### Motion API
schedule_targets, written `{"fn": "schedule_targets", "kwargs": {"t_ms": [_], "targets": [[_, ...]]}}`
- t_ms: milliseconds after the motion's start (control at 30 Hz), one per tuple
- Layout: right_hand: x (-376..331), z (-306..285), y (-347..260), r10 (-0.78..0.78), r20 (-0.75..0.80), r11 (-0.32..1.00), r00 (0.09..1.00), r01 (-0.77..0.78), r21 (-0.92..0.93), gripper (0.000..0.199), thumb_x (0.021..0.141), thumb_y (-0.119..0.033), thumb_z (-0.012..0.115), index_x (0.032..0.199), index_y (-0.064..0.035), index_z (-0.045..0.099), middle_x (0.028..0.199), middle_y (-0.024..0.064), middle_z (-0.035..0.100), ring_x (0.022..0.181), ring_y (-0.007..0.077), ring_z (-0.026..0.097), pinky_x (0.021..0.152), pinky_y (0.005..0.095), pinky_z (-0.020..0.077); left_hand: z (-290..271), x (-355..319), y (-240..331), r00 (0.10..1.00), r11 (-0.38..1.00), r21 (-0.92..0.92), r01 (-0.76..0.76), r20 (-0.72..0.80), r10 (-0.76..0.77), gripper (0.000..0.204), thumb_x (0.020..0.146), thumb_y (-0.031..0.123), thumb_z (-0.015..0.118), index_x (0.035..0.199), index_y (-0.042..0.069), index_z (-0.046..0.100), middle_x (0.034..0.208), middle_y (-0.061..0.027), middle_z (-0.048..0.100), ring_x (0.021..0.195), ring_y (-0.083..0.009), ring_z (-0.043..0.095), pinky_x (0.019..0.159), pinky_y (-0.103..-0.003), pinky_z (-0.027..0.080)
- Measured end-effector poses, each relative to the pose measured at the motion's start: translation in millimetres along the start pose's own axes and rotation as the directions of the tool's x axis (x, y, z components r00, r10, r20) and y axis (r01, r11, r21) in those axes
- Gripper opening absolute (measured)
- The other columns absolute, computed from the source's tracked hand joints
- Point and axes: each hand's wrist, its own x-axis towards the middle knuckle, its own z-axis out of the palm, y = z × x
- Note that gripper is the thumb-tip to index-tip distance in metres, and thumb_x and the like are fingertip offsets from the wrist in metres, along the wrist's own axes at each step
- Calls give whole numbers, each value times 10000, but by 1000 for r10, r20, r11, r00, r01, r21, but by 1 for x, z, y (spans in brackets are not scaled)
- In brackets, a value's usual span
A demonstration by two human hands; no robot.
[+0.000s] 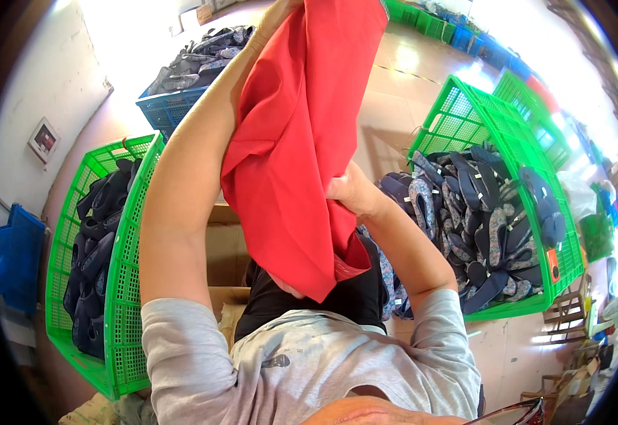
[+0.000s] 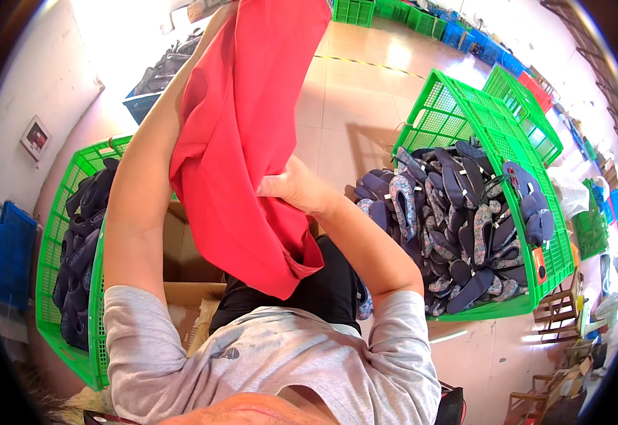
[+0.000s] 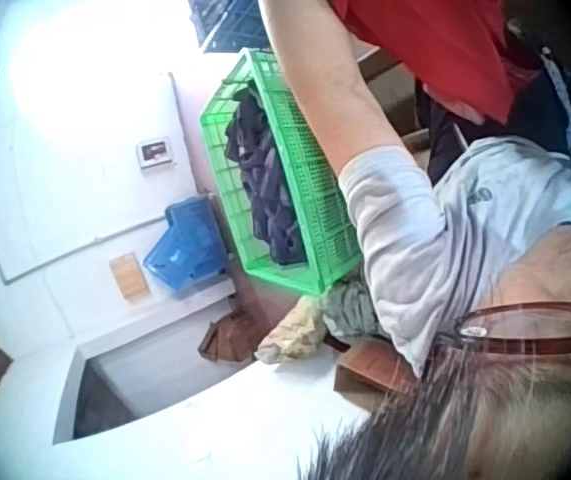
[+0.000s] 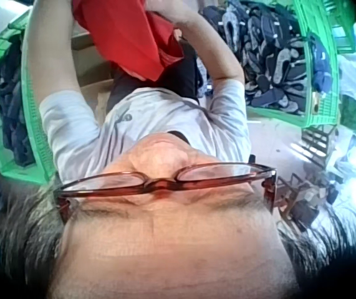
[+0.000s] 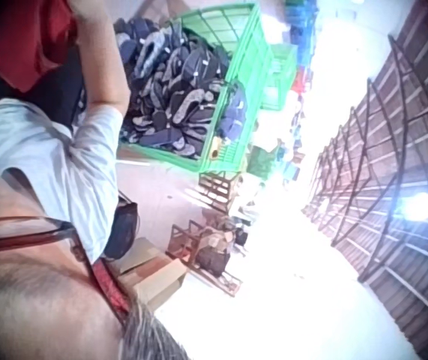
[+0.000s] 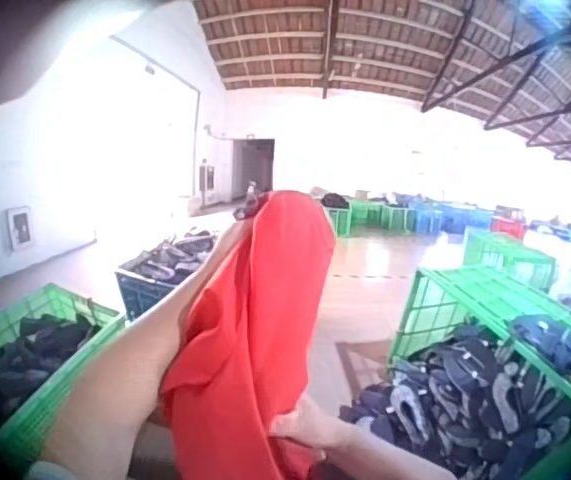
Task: The person sits on the floor and uses scissors to trim loose threads and tags from a series of patterned slippers. They pick up each slipper from a green crate, cut the excess material, and place the finished item into a cardboard box. The person also briefly handles a red cloth and a notebook during the process.
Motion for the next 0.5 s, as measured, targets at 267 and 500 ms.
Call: {"fn": "schedule_targets", "kwargs": {"t_ms": [267, 500], "targets": [[27, 38, 3, 48, -253, 998, 966, -35, 59, 701, 839, -152, 781, 1420, -6, 417, 1370, 101, 547, 1247, 219, 524, 1039, 377, 439, -11, -17, -26, 994, 991, 98, 87, -79, -79, 382, 937, 337, 611, 1151, 22, 646, 1084, -84, 680, 963, -183, 643, 869, -323, 512], [11, 0, 24, -41, -295, 984, 955, -13, -178, 558, 837, -95, 741, 1341, -8, 515, 1315, 95, 598, 1205, 210, 557, 1010, 364, 447, 6, -7, -30, 997, 972, 220, 77, 0, -79, 452, 931, 424, 612, 1141, 25, 658, 1069, -71, 680, 940, -167, 635, 837, -307, 503]]}}
